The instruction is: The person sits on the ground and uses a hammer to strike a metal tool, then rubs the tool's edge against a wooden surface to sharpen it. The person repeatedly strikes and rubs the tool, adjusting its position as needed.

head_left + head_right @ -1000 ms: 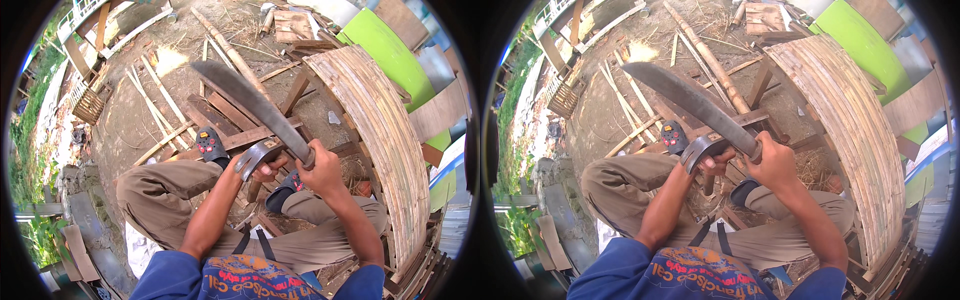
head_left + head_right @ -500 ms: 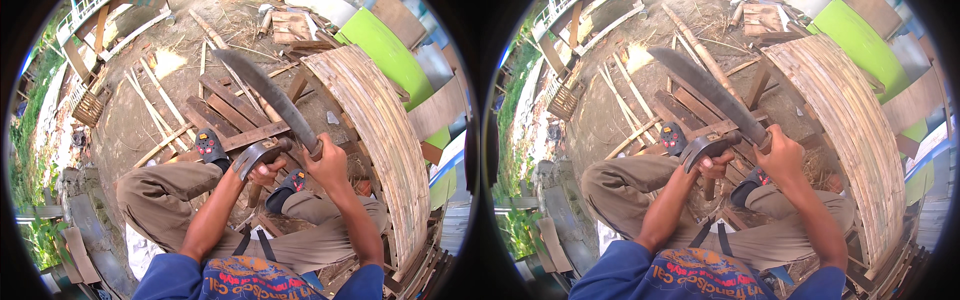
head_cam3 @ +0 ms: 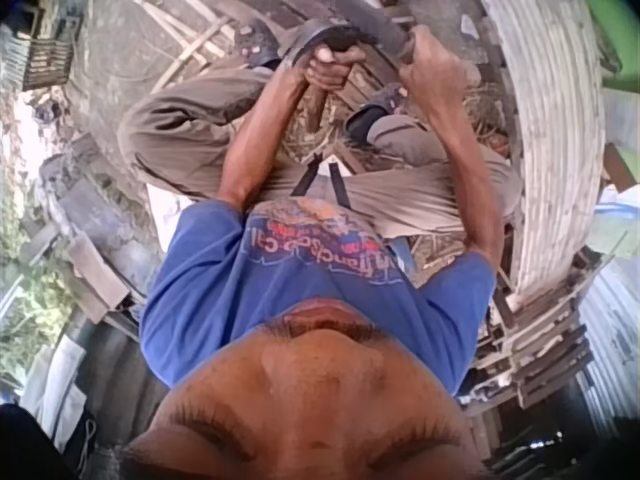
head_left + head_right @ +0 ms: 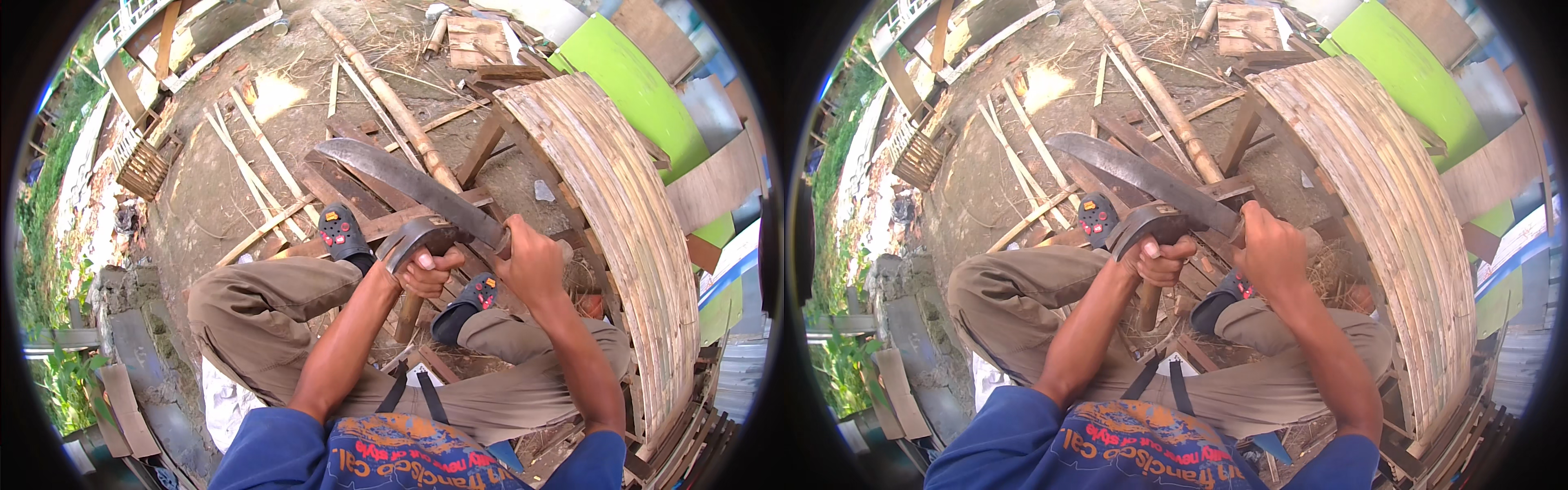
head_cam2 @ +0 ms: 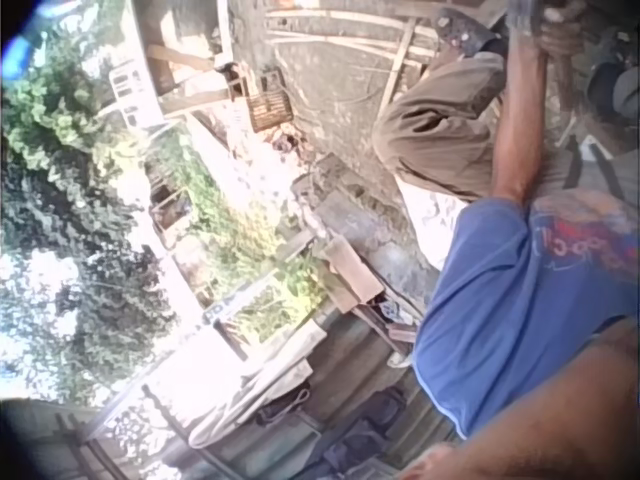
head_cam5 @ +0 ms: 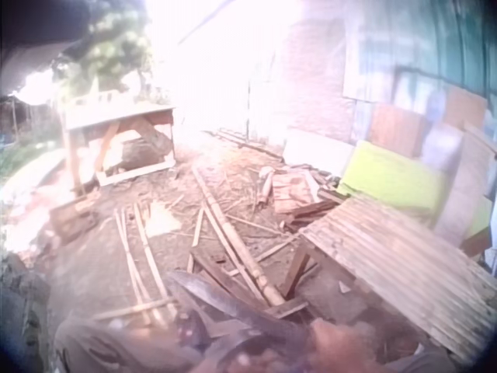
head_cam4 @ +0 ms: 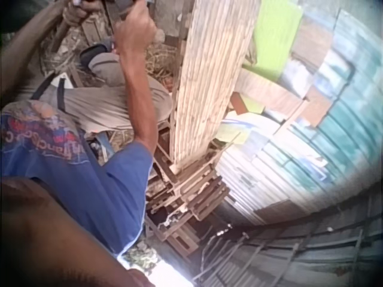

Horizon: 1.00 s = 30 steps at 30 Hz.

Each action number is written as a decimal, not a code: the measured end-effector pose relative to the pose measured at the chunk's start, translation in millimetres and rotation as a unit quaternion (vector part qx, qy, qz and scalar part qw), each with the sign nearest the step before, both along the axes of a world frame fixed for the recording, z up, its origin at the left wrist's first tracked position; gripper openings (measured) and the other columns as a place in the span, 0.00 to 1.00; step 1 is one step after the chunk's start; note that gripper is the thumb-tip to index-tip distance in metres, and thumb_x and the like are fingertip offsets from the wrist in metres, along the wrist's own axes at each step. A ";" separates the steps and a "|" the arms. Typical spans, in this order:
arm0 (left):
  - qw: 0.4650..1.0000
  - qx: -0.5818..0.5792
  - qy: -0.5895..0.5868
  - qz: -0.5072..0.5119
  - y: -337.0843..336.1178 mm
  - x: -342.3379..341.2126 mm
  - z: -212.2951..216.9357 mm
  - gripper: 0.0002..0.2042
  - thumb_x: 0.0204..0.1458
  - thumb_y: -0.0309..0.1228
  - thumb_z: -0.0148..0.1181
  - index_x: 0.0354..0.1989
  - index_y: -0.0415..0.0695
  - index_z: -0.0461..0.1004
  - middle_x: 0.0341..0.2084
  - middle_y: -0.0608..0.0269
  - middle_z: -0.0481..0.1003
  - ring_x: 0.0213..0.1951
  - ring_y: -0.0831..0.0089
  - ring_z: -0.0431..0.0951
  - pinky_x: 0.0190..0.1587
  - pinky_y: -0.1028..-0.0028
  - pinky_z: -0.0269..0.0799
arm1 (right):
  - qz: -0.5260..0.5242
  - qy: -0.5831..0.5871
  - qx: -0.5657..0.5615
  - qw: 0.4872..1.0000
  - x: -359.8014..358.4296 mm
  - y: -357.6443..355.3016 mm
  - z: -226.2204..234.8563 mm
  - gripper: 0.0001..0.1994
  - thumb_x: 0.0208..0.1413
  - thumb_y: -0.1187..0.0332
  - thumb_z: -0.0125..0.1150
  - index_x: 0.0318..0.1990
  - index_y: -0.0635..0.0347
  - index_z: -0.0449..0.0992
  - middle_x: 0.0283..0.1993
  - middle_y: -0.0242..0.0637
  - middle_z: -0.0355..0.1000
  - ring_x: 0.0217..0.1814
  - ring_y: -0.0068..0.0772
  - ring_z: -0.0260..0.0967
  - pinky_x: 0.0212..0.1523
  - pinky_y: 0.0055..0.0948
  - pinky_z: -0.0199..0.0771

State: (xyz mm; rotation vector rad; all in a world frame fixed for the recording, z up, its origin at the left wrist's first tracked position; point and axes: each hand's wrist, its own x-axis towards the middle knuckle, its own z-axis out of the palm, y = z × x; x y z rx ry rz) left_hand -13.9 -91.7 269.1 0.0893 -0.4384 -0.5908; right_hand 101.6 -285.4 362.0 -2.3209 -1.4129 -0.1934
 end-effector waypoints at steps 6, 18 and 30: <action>1.000 -0.005 -0.018 -0.020 -0.7 1.3 -3.5 0.18 0.48 0.29 0.67 0.22 0.48 0.59 0.09 0.75 0.61 0.09 0.86 0.59 0.13 0.82 0.53 | 0.013 -0.006 0.013 1.000 -3.5 -0.5 4.6 0.21 0.39 0.71 0.74 0.39 0.60 0.69 0.31 0.44 0.76 0.31 0.54 0.77 0.30 0.45 0.75; 0.997 -0.048 -0.043 -0.036 -6.3 0.4 -2.8 0.17 0.50 0.30 0.67 0.22 0.48 0.60 0.10 0.75 0.61 0.09 0.85 0.59 0.13 0.80 0.53 | -0.022 0.002 -0.008 1.000 6.2 -3.1 3.7 0.22 0.38 0.72 0.72 0.42 0.59 0.70 0.32 0.45 0.77 0.31 0.54 0.77 0.29 0.46 0.76; 0.997 -0.014 -0.049 -0.053 -8.7 0.9 -1.5 0.17 0.50 0.30 0.67 0.22 0.47 0.60 0.09 0.75 0.61 0.09 0.85 0.59 0.12 0.81 0.54 | 0.021 0.022 0.035 0.999 0.9 -8.2 11.7 0.22 0.38 0.70 0.75 0.41 0.58 0.69 0.29 0.43 0.75 0.31 0.52 0.77 0.29 0.44 0.75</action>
